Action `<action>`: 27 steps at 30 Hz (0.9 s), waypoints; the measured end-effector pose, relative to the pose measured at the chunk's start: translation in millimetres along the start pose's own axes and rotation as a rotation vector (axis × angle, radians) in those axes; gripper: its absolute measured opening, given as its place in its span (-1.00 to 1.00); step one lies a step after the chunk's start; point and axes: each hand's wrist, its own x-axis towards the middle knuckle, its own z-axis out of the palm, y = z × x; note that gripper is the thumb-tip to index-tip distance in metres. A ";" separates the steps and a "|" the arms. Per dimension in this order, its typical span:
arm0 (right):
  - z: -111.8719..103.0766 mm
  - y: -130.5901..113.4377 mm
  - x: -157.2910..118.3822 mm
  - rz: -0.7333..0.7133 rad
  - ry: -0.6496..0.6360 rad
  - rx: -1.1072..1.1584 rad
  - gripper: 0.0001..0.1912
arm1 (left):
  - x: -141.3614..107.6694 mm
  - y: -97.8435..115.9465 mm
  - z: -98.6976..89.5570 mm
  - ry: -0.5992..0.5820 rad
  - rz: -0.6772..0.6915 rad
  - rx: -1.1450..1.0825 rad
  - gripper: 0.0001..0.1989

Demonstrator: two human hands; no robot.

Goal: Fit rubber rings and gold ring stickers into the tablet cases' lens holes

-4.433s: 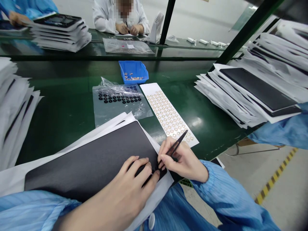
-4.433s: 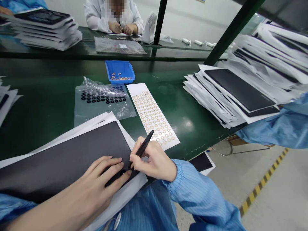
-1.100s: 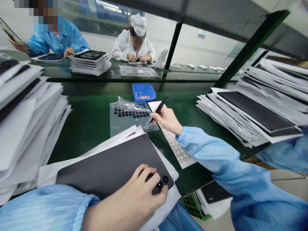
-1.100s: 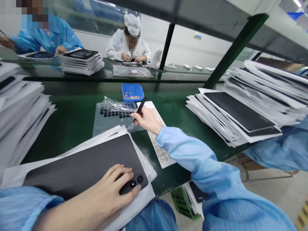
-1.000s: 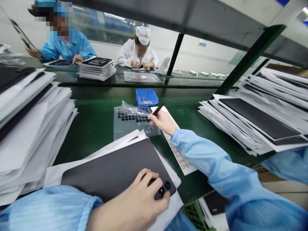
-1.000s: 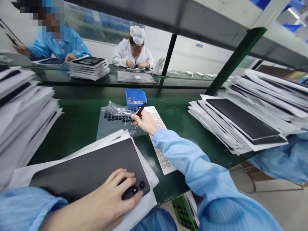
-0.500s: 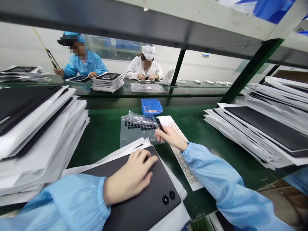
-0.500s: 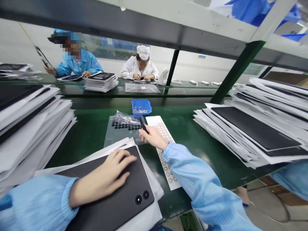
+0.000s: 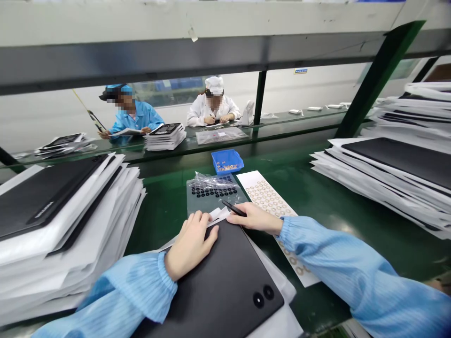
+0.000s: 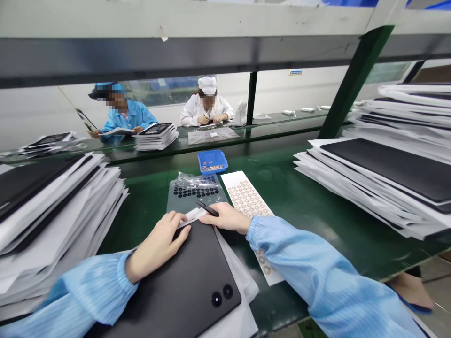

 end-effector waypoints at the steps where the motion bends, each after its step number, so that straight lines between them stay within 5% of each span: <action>1: 0.5 0.2 0.1 0.003 0.003 0.049 -0.61 | 0.3 1.4 -1.9 -0.006 -0.012 0.002 -0.82; 11: -1.3 2.9 2.8 0.247 -0.058 0.226 -0.62 | -1.2 5.5 -7.6 -0.065 -0.033 0.019 -0.85; 27: 1.2 -4.7 -2.3 0.134 -0.147 0.497 -0.51 | -7.0 4.4 -9.4 -0.063 0.066 -0.084 -0.79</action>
